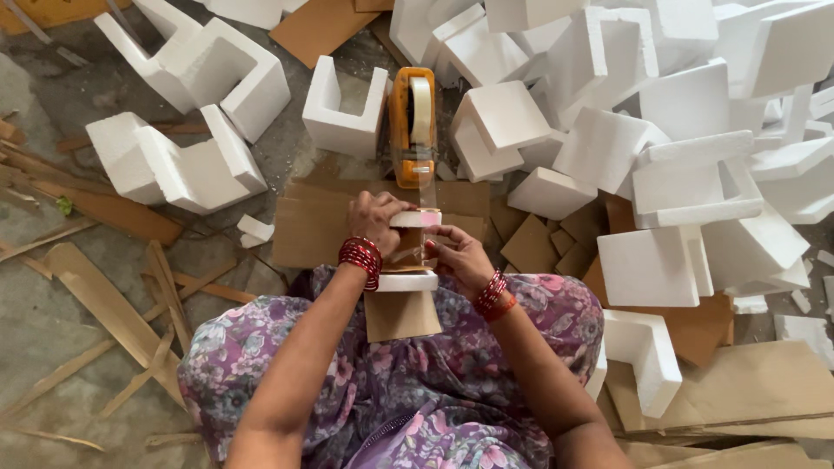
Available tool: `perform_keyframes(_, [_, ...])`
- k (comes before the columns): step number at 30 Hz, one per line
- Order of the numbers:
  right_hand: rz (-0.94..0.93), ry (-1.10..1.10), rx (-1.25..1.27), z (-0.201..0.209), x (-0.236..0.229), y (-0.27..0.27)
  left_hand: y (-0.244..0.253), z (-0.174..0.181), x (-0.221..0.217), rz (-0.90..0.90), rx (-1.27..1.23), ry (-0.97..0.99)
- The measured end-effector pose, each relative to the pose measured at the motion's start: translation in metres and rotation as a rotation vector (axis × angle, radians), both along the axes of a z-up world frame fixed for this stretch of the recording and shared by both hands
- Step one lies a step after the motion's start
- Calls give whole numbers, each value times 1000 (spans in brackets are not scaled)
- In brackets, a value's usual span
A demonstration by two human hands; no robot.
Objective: The person sits on the floor and assembles white foam inserts into cardboard boxes using a handheld tape dispenser. They repeatedly pick up foam pieces, place them into boxes, and apply tape to secure the contents.
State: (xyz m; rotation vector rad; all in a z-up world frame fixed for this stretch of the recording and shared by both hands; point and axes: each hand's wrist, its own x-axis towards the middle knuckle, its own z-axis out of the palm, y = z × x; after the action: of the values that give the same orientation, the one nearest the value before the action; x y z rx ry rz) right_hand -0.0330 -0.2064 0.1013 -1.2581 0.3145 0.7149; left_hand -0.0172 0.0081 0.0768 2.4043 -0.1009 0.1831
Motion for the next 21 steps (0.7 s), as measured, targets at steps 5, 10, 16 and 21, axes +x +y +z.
perform_keyframes(5, [-34, 118, 168, -18, 2, -10, 0, 0, -6, -11, -1, 33])
perform_keyframes(10, [-27, 217, 123, -27, 3, -17, 0, 5, 8, 0, 2, 63])
perform_keyframes(16, [-12, 34, -23, -29, 0, -4, 2, 9, 10, -6, 49, 117])
perform_keyframes(21, [-110, 168, 75, -19, -6, -12, 0, 9, 8, 7, -6, 65])
